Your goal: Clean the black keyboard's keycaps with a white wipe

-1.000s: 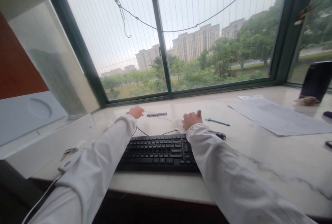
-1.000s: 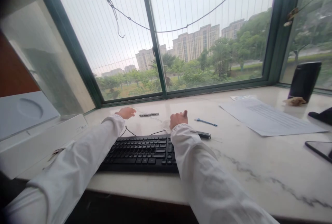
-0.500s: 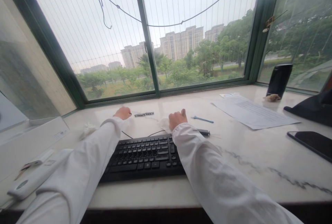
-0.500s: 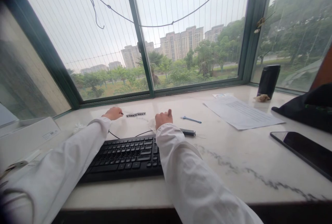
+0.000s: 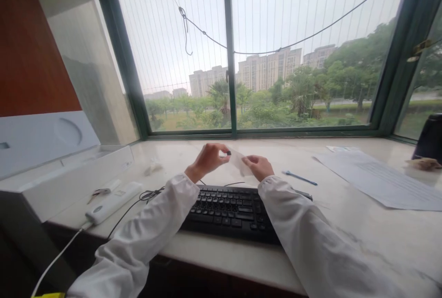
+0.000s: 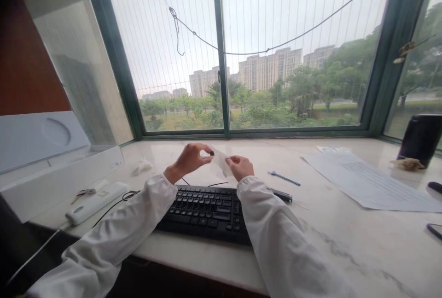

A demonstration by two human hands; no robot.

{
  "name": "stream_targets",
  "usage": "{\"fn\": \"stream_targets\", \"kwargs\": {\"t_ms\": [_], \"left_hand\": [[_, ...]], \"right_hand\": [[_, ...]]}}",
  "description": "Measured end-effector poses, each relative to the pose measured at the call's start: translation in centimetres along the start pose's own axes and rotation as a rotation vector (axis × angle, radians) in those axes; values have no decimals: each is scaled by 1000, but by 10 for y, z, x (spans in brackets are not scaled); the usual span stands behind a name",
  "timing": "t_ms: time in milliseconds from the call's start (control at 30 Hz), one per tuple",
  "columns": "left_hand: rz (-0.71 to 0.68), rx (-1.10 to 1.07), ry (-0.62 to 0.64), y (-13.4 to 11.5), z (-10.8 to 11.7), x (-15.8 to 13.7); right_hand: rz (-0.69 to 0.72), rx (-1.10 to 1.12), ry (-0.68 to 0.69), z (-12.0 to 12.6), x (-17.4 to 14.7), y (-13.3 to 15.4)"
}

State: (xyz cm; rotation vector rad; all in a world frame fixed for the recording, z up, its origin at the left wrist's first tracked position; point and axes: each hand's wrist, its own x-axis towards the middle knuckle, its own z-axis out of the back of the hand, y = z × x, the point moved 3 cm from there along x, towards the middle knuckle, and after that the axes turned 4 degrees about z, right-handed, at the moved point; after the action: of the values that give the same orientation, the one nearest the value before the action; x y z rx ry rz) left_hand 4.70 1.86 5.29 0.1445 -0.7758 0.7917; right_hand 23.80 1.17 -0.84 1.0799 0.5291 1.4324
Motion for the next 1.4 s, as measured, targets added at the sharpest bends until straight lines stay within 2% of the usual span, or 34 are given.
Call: {"fn": "stream_targets", "kwargs": {"t_ms": [133, 200, 300, 567, 1067, 1200, 1400], "left_hand": [[-13, -31, -14, -17, -13, -23], [-6, -14, -6, -16, -18, -28], [-6, 9, 5, -12, -20, -33], [-4, 27, 10, -13, -18, -42], [-38, -28, 4, -12, -21, -45], [-68, -47, 29, -13, -23, -46], [-20, -21, 1, -10, -24, -46]], "right_hand": [[-67, 479, 69, -10, 4, -4], [-124, 606, 119, -17, 2, -2], [-151, 668, 159, -25, -5, 3], [-62, 683, 295, -37, -13, 4], [85, 433, 360, -37, -8, 3], [69, 373, 352, -34, -9, 4], [6, 298, 306, -27, -14, 10]]}}
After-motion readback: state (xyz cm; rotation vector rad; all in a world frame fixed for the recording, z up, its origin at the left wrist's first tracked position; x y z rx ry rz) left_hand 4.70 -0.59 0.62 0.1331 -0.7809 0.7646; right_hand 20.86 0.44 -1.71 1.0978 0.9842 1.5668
